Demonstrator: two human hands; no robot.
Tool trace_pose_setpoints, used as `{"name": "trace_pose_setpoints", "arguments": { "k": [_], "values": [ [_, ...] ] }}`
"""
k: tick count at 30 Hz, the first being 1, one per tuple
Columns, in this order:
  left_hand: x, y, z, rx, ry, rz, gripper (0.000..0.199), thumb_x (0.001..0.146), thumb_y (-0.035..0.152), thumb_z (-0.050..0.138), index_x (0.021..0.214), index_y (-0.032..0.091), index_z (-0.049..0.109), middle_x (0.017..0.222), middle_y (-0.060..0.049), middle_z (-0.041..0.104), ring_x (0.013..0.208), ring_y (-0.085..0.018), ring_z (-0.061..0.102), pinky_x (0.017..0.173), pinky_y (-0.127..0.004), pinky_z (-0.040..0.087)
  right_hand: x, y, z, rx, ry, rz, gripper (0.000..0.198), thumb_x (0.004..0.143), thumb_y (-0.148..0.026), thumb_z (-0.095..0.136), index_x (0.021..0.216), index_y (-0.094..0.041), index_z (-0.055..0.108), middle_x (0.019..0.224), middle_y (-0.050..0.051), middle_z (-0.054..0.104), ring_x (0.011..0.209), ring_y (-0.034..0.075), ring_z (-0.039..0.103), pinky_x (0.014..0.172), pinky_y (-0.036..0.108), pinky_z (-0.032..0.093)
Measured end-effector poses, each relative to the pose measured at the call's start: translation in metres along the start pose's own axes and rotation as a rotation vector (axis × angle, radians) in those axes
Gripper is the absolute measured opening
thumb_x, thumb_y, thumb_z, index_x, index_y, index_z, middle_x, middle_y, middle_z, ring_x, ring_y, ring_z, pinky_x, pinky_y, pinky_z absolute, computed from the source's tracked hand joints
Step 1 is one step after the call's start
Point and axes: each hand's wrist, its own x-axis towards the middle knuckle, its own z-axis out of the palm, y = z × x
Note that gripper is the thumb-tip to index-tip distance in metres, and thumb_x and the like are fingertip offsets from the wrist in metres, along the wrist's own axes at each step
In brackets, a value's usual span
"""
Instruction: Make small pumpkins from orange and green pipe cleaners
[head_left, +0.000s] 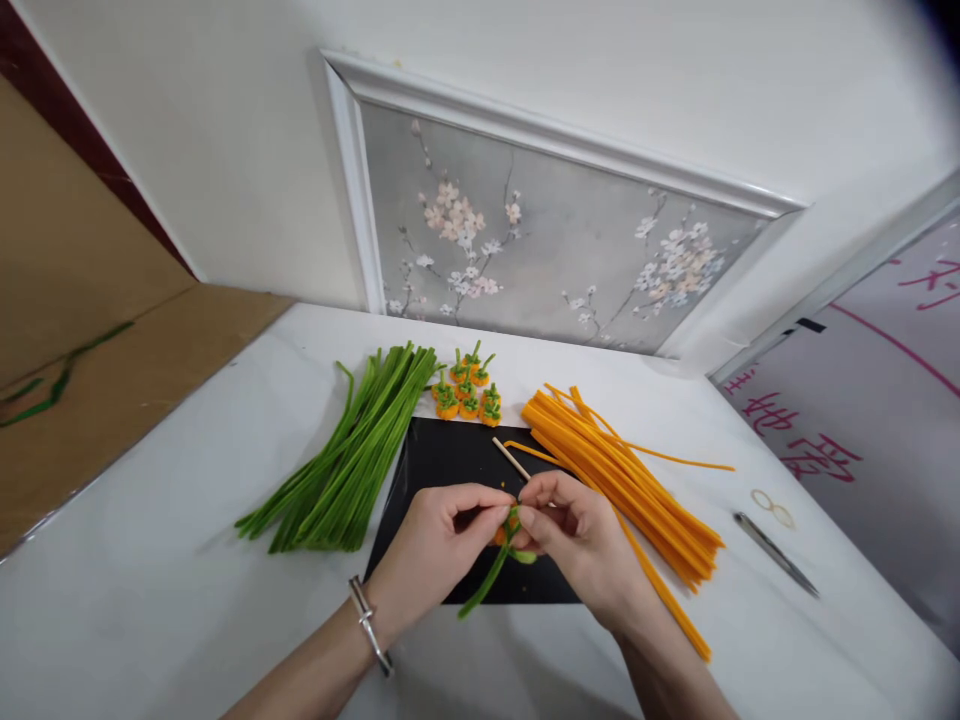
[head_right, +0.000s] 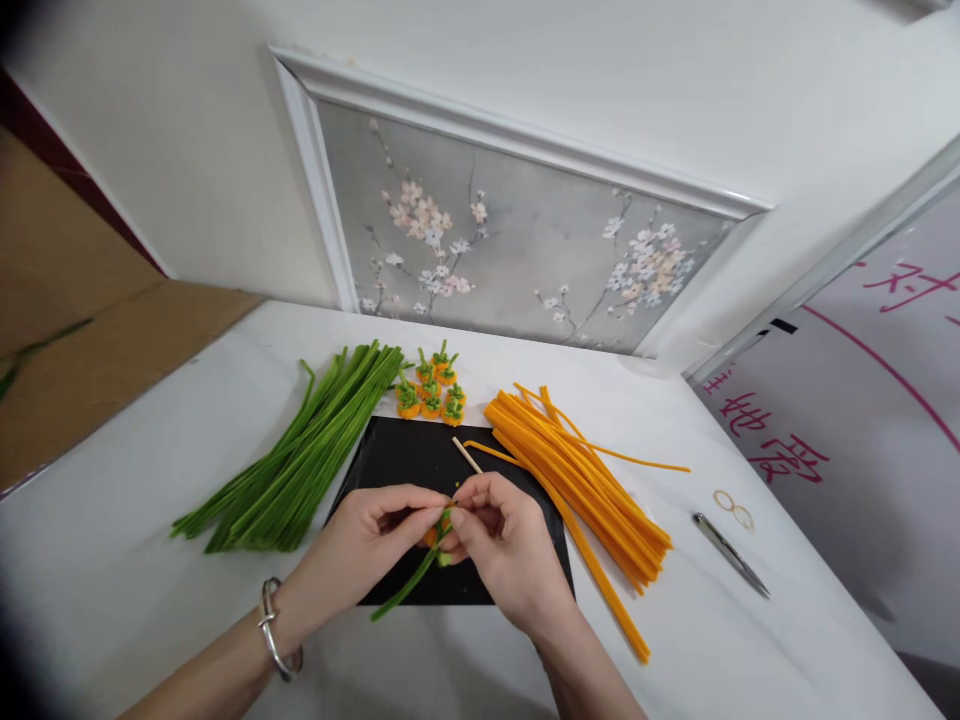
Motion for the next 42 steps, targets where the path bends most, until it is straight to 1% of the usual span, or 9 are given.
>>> {"name": "trace_pose_setpoints", "arguments": {
  "k": [5, 10, 14, 17, 22, 27, 32, 35, 42],
  "values": [
    [-0.001, 0.002, 0.000, 0.025, -0.020, 0.081, 0.023, 0.085, 0.020, 0.054, 0.088, 0.021, 0.077, 0.086, -0.003, 0.076, 0.078, -0.017, 0.068, 0.071, -0.022, 0.050, -0.003, 0.001, 0.000, -0.032, -0.003, 0.018, 0.038, 0.075, -0.051, 0.070, 0.084, -0.018, 0.053, 0.070, -0.002, 0.060, 0.061, 0.014, 0.067, 0.062, 0.027, 0.059],
    [-0.001, 0.003, 0.000, 0.042, -0.040, 0.128, 0.026, 0.086, 0.021, 0.052, 0.079, 0.020, 0.077, 0.081, -0.004, 0.075, 0.074, -0.018, 0.067, 0.069, -0.023, 0.050, -0.008, 0.000, 0.000, -0.197, -0.005, -0.046, 0.029, 0.082, -0.045, 0.064, 0.085, -0.018, 0.054, 0.076, 0.002, 0.063, 0.068, 0.016, 0.069, 0.063, 0.026, 0.059],
    [-0.001, 0.005, -0.001, 0.036, -0.052, 0.116, 0.028, 0.086, 0.017, 0.050, 0.079, 0.020, 0.077, 0.081, -0.003, 0.074, 0.072, -0.016, 0.066, 0.067, -0.022, 0.048, -0.010, -0.001, -0.001, -0.222, -0.068, -0.021, 0.020, 0.084, -0.036, 0.061, 0.085, -0.019, 0.051, 0.074, 0.002, 0.064, 0.070, 0.017, 0.069, 0.062, 0.027, 0.059],
    [0.000, 0.004, -0.001, -0.006, -0.050, 0.066, 0.024, 0.084, 0.019, 0.054, 0.085, 0.021, 0.078, 0.083, -0.003, 0.076, 0.073, -0.017, 0.067, 0.066, -0.022, 0.049, -0.009, -0.002, -0.005, -0.306, -0.066, -0.022, 0.013, 0.082, -0.029, 0.061, 0.084, -0.019, 0.053, 0.072, 0.001, 0.063, 0.062, 0.014, 0.066, 0.054, 0.023, 0.055],
    [0.001, 0.001, 0.000, -0.076, -0.020, -0.023, 0.021, 0.082, 0.026, 0.058, 0.085, 0.019, 0.078, 0.080, -0.003, 0.077, 0.071, -0.018, 0.067, 0.063, -0.023, 0.049, -0.006, -0.001, -0.007, -0.499, -0.012, -0.188, 0.009, 0.080, -0.018, 0.058, 0.087, -0.020, 0.064, 0.076, 0.001, 0.063, 0.054, 0.010, 0.054, 0.050, 0.021, 0.045],
    [0.002, -0.001, 0.000, -0.182, -0.050, -0.075, 0.023, 0.082, 0.031, 0.061, 0.080, 0.016, 0.078, 0.074, -0.004, 0.075, 0.066, -0.017, 0.064, 0.061, -0.024, 0.049, -0.009, 0.000, 0.002, -0.559, 0.004, -0.342, 0.011, 0.083, -0.014, 0.053, 0.085, -0.019, 0.063, 0.074, 0.002, 0.063, 0.064, 0.013, 0.056, 0.058, 0.023, 0.045],
    [-0.001, -0.001, 0.000, -0.534, -0.105, -0.303, 0.037, 0.079, 0.040, 0.067, 0.108, 0.017, 0.071, 0.084, -0.006, 0.075, 0.069, -0.015, 0.066, 0.063, -0.026, 0.055, -0.009, 0.003, 0.003, -0.550, 0.064, -0.423, 0.010, 0.087, -0.016, 0.050, 0.084, -0.020, 0.059, 0.075, 0.001, 0.061, 0.062, 0.013, 0.054, 0.057, 0.023, 0.044],
    [-0.002, -0.001, 0.002, -0.677, -0.119, -0.400, 0.043, 0.074, 0.041, 0.073, 0.109, 0.016, 0.070, 0.081, -0.006, 0.073, 0.068, -0.014, 0.067, 0.059, -0.022, 0.055, -0.008, 0.007, 0.002, -0.577, 0.078, -0.503, 0.012, 0.088, -0.014, 0.049, 0.085, -0.021, 0.059, 0.072, 0.001, 0.060, 0.061, 0.013, 0.054, 0.056, 0.024, 0.044],
    [-0.002, -0.001, -0.003, -0.564, -0.146, -0.284, 0.034, 0.078, 0.040, 0.069, 0.098, 0.013, 0.074, 0.063, -0.003, 0.067, 0.053, -0.009, 0.058, 0.055, -0.020, 0.052, -0.005, 0.006, -0.006, -0.829, -0.018, -0.799, 0.027, 0.089, -0.004, 0.041, 0.098, -0.021, 0.060, 0.087, 0.005, 0.066, 0.077, 0.017, 0.061, 0.070, 0.031, 0.048]
  ]
}}
